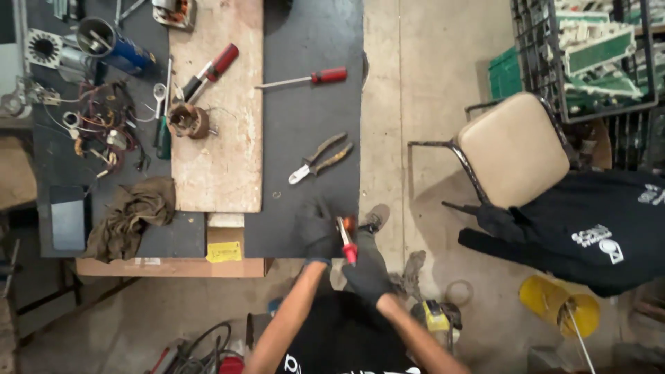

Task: Repairing a motor component by stripping and cutting wires using pliers and wire strippers

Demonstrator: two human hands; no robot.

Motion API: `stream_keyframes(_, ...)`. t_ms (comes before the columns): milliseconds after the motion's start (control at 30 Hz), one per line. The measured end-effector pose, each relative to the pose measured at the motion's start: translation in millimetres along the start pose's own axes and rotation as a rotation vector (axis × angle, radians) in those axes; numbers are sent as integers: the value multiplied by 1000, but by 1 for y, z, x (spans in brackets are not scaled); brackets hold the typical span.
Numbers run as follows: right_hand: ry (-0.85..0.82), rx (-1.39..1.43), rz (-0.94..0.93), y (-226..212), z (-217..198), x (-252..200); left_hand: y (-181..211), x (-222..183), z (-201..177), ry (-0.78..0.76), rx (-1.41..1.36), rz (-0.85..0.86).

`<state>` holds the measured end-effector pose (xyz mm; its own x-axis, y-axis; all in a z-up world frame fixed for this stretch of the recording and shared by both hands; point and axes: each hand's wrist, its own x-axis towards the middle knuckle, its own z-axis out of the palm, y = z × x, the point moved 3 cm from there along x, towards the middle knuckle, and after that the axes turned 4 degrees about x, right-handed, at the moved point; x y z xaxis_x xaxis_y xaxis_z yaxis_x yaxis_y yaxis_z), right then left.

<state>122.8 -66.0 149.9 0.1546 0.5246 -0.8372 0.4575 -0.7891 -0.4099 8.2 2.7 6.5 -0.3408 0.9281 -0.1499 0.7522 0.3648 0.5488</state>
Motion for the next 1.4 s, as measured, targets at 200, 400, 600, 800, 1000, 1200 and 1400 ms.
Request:
stream_keyframes(200,-404,1031,254,90,52,46,-21,-5,27,-64,204,202)
stream_keyframes(400,-873,1536,206,107,61,49,-32,-12,35,-60,201,346)
stream_keyframes(600,-832,1589,210,115,70,37,-21,-12,23,-127,250,377)
stream_keyframes(800,-817,1568,158,99,76,48,-2,-2,3,-29,-98,303)
stream_keyframes(1000,-765,1540,170,112,89,34,-47,-7,21,30,-147,390)
stream_keyframes(1200,-214,531,-35,110,100,32,-75,-19,2,32,-134,227)
stream_keyframes(1400,-46,654,-32,100,86,49,-32,0,-1,15,-17,602)
